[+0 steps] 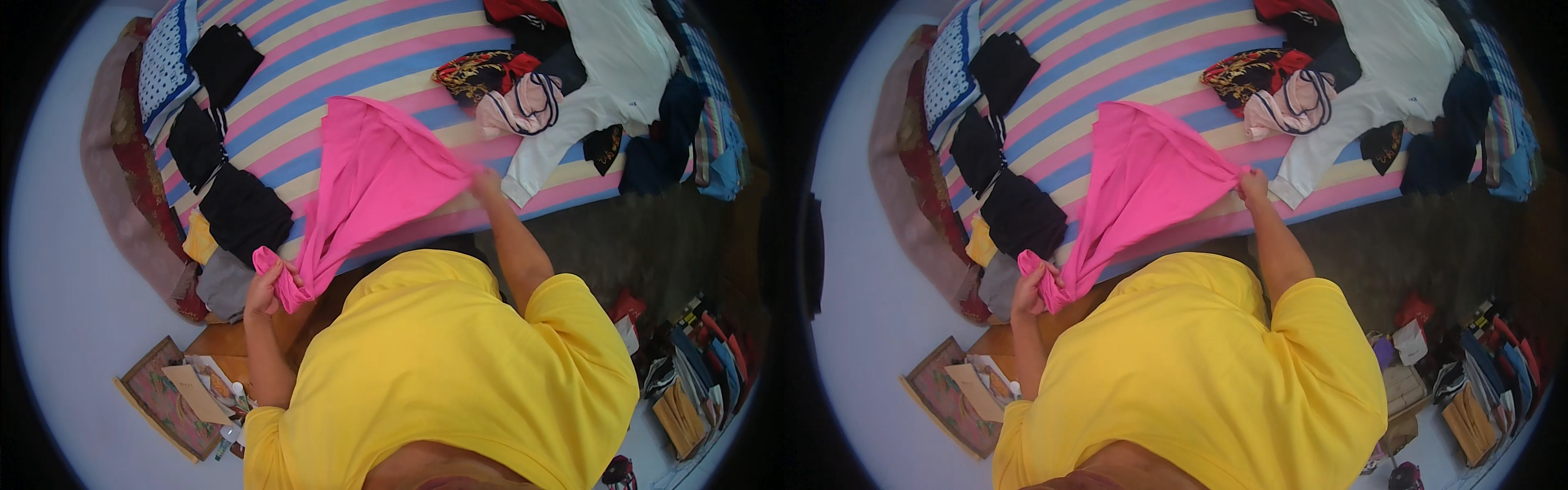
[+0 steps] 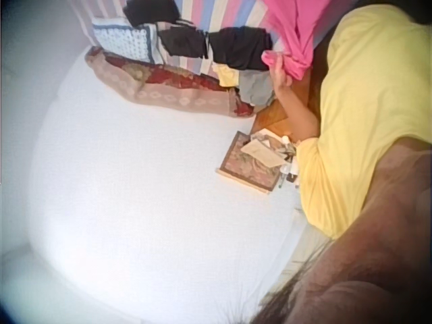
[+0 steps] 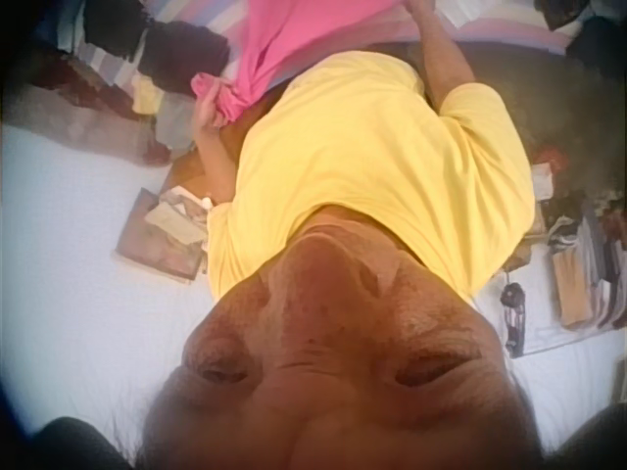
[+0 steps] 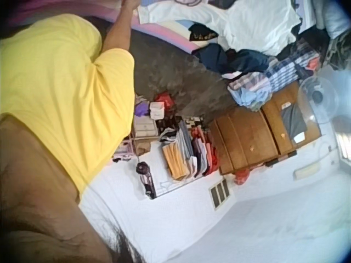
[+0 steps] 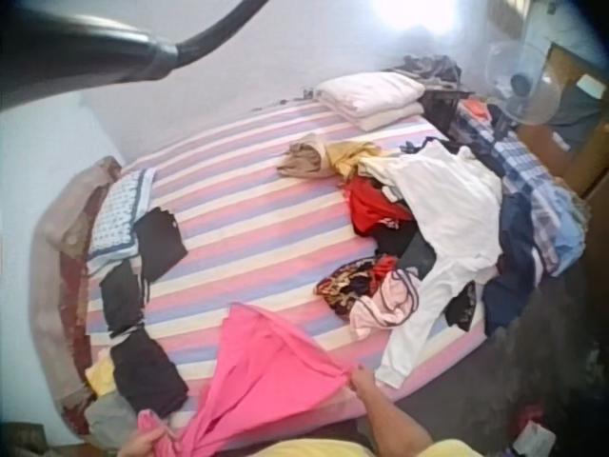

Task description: The person folds a pink shirt and a striped shirt by hand on a bed, placing them into a stack.

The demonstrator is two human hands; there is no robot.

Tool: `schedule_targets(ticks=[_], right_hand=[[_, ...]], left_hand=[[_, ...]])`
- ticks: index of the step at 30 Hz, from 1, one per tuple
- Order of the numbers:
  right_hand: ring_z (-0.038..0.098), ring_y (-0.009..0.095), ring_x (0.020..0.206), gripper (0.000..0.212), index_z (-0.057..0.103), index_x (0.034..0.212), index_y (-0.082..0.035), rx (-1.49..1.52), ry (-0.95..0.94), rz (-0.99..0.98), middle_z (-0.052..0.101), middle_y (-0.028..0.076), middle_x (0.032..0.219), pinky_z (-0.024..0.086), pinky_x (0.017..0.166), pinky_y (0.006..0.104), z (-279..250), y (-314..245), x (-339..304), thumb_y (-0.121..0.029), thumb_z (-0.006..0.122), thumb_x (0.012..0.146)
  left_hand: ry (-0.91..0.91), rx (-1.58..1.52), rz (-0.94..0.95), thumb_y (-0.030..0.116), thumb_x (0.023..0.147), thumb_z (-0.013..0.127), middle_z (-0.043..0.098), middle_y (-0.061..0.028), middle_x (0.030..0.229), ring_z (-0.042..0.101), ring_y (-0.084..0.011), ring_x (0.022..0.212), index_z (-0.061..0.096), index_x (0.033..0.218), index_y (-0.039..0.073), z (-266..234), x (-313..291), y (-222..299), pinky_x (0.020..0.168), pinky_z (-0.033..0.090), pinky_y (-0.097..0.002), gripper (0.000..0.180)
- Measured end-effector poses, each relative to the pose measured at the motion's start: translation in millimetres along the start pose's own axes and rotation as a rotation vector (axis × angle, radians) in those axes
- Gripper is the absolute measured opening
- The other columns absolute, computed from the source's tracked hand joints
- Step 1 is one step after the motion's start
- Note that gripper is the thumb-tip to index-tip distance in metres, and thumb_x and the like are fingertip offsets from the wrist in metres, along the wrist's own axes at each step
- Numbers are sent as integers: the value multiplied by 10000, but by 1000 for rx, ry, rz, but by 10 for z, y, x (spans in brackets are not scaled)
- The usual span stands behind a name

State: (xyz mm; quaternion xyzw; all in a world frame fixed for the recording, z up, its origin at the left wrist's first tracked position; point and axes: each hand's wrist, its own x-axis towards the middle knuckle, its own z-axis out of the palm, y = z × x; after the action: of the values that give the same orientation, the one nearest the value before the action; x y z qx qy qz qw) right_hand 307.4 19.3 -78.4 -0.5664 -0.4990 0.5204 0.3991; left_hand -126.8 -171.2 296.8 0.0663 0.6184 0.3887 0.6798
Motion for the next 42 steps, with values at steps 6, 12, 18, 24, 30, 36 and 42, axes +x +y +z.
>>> schedule_targets(ticks=[6, 12, 18, 24, 30, 36, 42], right_hand=[[548, 140, 775, 502, 394, 1250, -153, 724, 13, 532, 580, 25, 885, 462, 647, 329, 671, -1961, 590, -163, 600, 792], [542, 101, 707, 284, 595, 1031, -63, 110, -128, 491, 600, 22, 802, 436, 577, 269, 797, -1738, 1121, -126, 611, 754], [621, 181, 736, 288, 651, 952, -34, -516, -566, 390, 659, 94, 804, 480, 651, 312, 1174, -1369, 712, -171, 603, 704], [630, 299, 867, 347, 660, 943, -58, -675, -505, 234, 650, 169, 924, 480, 766, 376, 1510, -840, 544, -289, 624, 686], [603, 234, 662, 373, 618, 967, -55, -745, -538, 310, 641, 94, 839, 484, 637, 335, 1455, -1494, 547, -313, 664, 703], [556, 88, 708, 199, 611, 973, -57, 318, -452, 493, 607, 24, 824, 451, 600, 207, 868, -2268, 460, -115, 654, 788], [587, 176, 758, 269, 622, 990, -66, -245, -939, 216, 625, 91, 883, 473, 691, 270, 929, -2388, 725, -27, 595, 725]], left_hand=[[147, -298, 170, 281, 926, 435, 622, -137, 868, 610, -243, 838, 555, 876, 16, -549, -104, -446, 786, 492, -375, 295], [370, -757, 148, 332, 929, 409, 557, -142, 1121, 506, -303, 1089, 514, 994, 34, -544, -69, -666, 953, 376, -499, 324], [380, -816, 150, 325, 935, 395, 545, -149, 1135, 499, -302, 1097, 502, 1012, 31, -442, -161, -878, 968, 360, -498, 322], [343, -812, 165, 331, 935, 399, 555, -151, 1113, 521, -294, 1066, 498, 991, 33, -375, -223, -865, 947, 386, -479, 319], [366, -816, 194, 331, 931, 411, 587, -130, 1050, 543, -286, 1033, 514, 971, 40, -438, -269, -983, 926, 404, -476, 311], [420, -834, 201, 325, 932, 411, 600, -99, 1034, 552, -271, 1023, 535, 948, 66, -461, -310, -948, 917, 417, -458, 288], [358, -887, 195, 322, 926, 422, 536, -119, 1169, 499, -273, 1116, 479, 1132, 54, -873, -178, -1446, 974, 371, -469, 343]])
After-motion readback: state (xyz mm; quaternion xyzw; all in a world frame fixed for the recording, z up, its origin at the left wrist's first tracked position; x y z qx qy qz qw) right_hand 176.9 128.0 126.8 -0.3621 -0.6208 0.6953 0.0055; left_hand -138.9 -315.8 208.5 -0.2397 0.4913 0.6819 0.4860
